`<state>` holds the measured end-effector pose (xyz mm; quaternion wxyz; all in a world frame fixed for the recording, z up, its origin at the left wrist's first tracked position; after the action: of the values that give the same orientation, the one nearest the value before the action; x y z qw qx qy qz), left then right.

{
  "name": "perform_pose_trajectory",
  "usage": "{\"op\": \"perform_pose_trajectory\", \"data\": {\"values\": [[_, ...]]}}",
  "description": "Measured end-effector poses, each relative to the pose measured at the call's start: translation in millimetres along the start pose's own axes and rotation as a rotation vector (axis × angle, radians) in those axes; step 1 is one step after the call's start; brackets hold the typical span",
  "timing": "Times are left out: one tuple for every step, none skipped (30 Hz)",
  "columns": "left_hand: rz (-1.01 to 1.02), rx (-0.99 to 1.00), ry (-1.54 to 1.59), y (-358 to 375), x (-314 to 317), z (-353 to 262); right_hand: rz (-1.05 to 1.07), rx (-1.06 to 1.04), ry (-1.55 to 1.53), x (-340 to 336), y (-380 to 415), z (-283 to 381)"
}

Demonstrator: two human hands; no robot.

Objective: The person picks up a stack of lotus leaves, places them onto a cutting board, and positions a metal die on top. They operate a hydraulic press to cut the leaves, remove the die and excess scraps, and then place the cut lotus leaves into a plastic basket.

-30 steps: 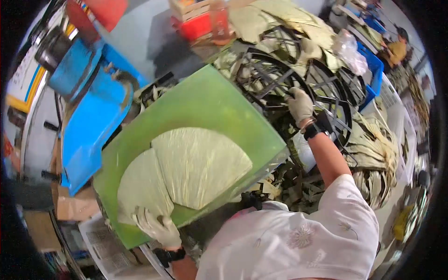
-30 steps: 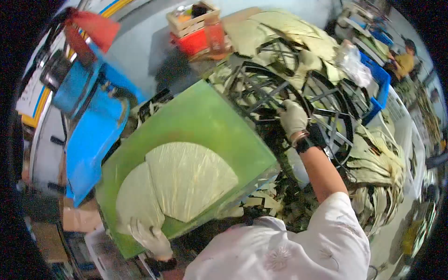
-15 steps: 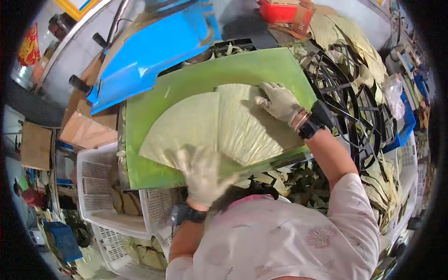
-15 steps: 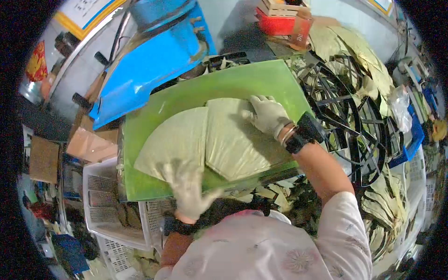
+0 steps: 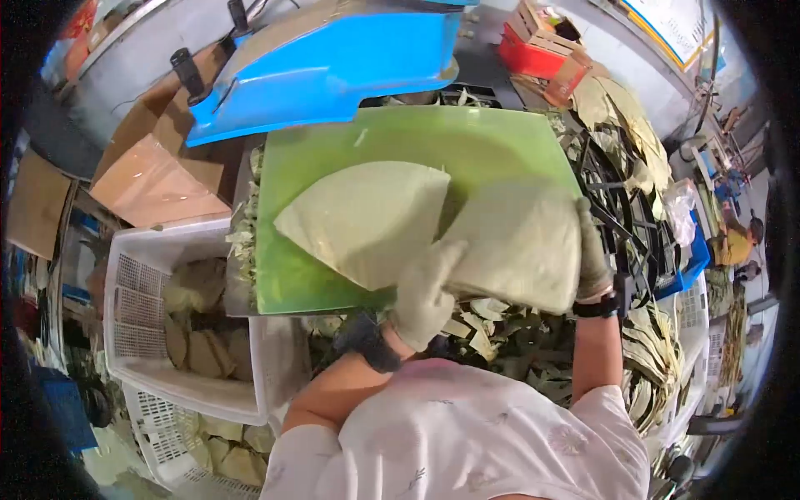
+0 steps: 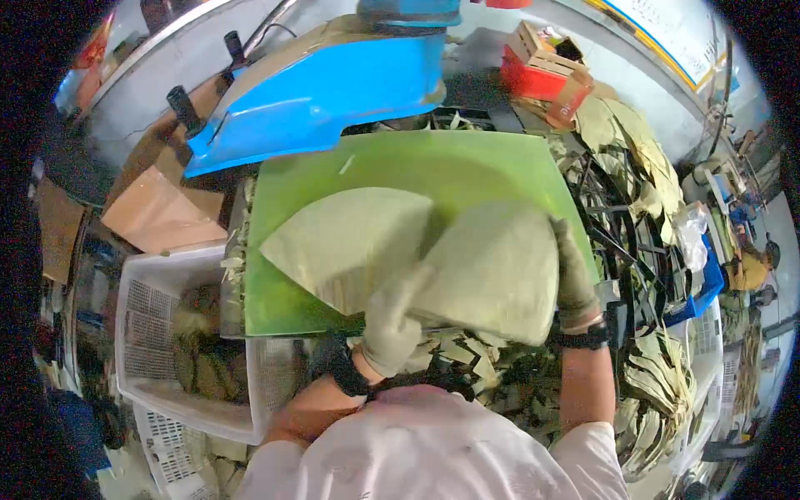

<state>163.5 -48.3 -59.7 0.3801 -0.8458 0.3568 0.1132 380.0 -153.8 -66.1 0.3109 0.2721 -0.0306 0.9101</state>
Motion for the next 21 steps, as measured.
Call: {"op": "perform_pose_trajectory", "data": {"values": [[-0.122,-0.185,0.157,1.1,-18.6,18.8,0.076,-0.204,0.158,11.5,-5.3,15.0],[-0.243,-0.367,0.313,7.3,-32.5,39.2,0.151,-0.411,0.313,25.1,-8.8,30.1],[-0.326,-0.433,0.461,14.2,-45.2,53.7,0.21,-0.437,0.444,56.0,-9.0,34.5],[-0.344,-0.496,0.446,20.4,-65.1,50.4,0.211,-0.436,0.441,74.4,-17.2,24.5],[-0.304,-0.614,0.477,27.1,-73.2,55.6,0.265,-0.477,0.622,99.9,-23.6,13.1],[-0.266,-0.732,0.505,37.4,-78.7,64.3,0.321,-0.516,0.802,116.0,-29.4,5.0],[-0.274,-0.736,0.498,60.7,-85.3,80.4,0.33,-0.513,0.795,113.2,-41.1,-3.8],[-0.176,-0.742,0.526,95.3,-76.2,103.4,0.456,-0.429,0.994,114.1,-56.8,-34.8],[-0.082,-0.744,0.549,118.9,-69.8,113.1,0.588,-0.346,1.188,117.7,-70.8,-61.4],[-0.1,-0.745,0.535,123.3,-81.6,102.7,0.608,-0.355,1.177,121.8,-84.0,-62.0],[-0.167,-0.931,0.733,139.2,-87.0,99.5,0.533,-0.442,1.296,119.9,-98.4,-53.4],[-0.232,-1.121,0.934,161.6,-85.8,96.4,0.447,-0.522,1.408,119.1,-108.9,-47.5],[-0.296,-1.165,1.083,178.1,-86.2,105.7,0.348,-0.362,1.334,129.6,-114.5,-39.5],[-0.303,-1.178,1.069,189.3,-86.3,105.3,0.355,-0.353,1.318,130.5,-133.8,-44.3],[-0.377,-1.191,0.971,190.0,-95.0,99.1,0.415,-0.569,1.352,143.5,-151.9,-40.4],[-0.451,-1.195,0.875,190.4,-104.0,96.0,0.473,-0.793,1.378,154.2,-155.9,-40.3],[-0.471,-1.161,0.996,188.6,-102.5,96.9,0.48,-0.796,1.371,151.2,-160.8,-53.5],[-0.479,-1.157,0.991,188.0,-101.6,97.2,0.48,-0.646,1.468,143.1,-173.7,-78.5],[-0.525,-1.165,1.028,188.0,-100.4,98.9,0.477,-0.495,1.559,141.8,-180.0,-95.0],[-0.57,-1.172,1.065,187.6,-100.0,100.5,0.483,-0.505,1.555,147.1,-174.5,-101.6],[-0.578,-1.169,1.064,185.9,-100.1,99.4,0.508,-0.56,1.669,157.4,-155.3,-110.3]]}}
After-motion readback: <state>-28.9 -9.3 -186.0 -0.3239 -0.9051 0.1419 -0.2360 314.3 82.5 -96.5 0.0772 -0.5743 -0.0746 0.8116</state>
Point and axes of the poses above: each hand's wrist, its own y-axis away from the middle knuckle, its own x-axis out of the palm, z = x × y, the point moved 10 cm from there along -y, towards the middle knuckle, and after that the axes turned 6 degrees about -x, right-handed, at the moved point
